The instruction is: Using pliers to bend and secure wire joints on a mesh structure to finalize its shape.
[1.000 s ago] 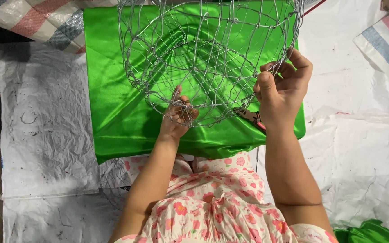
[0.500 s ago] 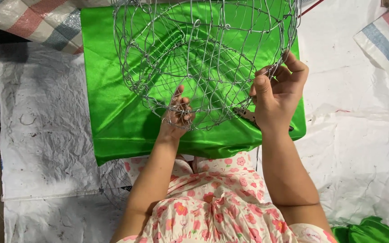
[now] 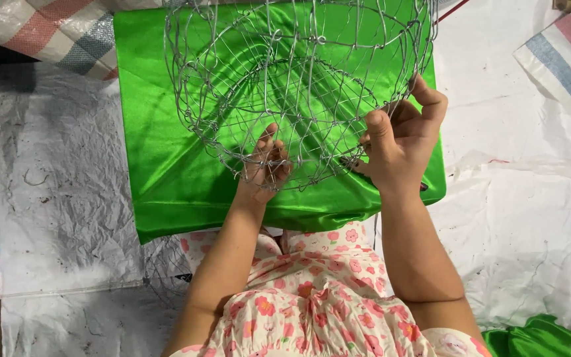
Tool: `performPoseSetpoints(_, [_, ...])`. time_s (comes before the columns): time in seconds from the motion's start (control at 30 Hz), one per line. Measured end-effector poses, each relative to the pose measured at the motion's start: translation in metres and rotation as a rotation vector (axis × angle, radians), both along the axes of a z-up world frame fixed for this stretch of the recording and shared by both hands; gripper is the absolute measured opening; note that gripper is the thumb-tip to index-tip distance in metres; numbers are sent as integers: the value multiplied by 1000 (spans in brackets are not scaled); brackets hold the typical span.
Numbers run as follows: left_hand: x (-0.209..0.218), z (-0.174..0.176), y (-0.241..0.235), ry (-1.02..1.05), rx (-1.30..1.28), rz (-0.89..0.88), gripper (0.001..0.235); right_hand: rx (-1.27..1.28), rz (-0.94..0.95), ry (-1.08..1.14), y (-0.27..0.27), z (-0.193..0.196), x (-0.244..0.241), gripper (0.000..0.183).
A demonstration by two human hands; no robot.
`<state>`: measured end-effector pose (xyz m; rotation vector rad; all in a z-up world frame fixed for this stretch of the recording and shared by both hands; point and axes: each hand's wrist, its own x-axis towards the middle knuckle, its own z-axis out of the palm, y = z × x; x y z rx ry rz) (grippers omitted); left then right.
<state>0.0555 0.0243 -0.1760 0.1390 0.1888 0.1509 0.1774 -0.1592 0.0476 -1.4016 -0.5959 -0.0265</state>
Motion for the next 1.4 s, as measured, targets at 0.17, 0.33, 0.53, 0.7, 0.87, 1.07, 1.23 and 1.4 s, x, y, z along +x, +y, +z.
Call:
performPoseSetpoints(0.17, [1,-3,-3,13,-34,-12,44,-21,-6,-1,-6,-3,3,56])
performPoseSetpoints(0.33, [-4,-4,3,70,11,-48,41,-10,-5,10,-6,-6,3,58])
performPoseSetpoints(0.53, [-8,16,7,55,-125,-87,30,-12,3,-4,-1,-3,0,60])
performPoseSetpoints(0.7, [-8,-17,6,108,-131,-170,28,-12,0,-8,0,-3,-1,58])
performPoseSetpoints(0.87, [-11,41,-2,73,-225,-259,33,-2,-6,29,-6,-8,1,58])
performPoseSetpoints(1.07, [-31,59,-23,41,-128,-180,22,-134,-93,79,-1,14,-11,62])
performPoseSetpoints(1.23, [-47,84,-39,-105,-168,-119,37,-126,-85,90,0,16,-8,60])
performPoseSetpoints(1.4, [-55,91,-49,-216,-138,-71,52,-106,-54,96,-1,14,-8,57])
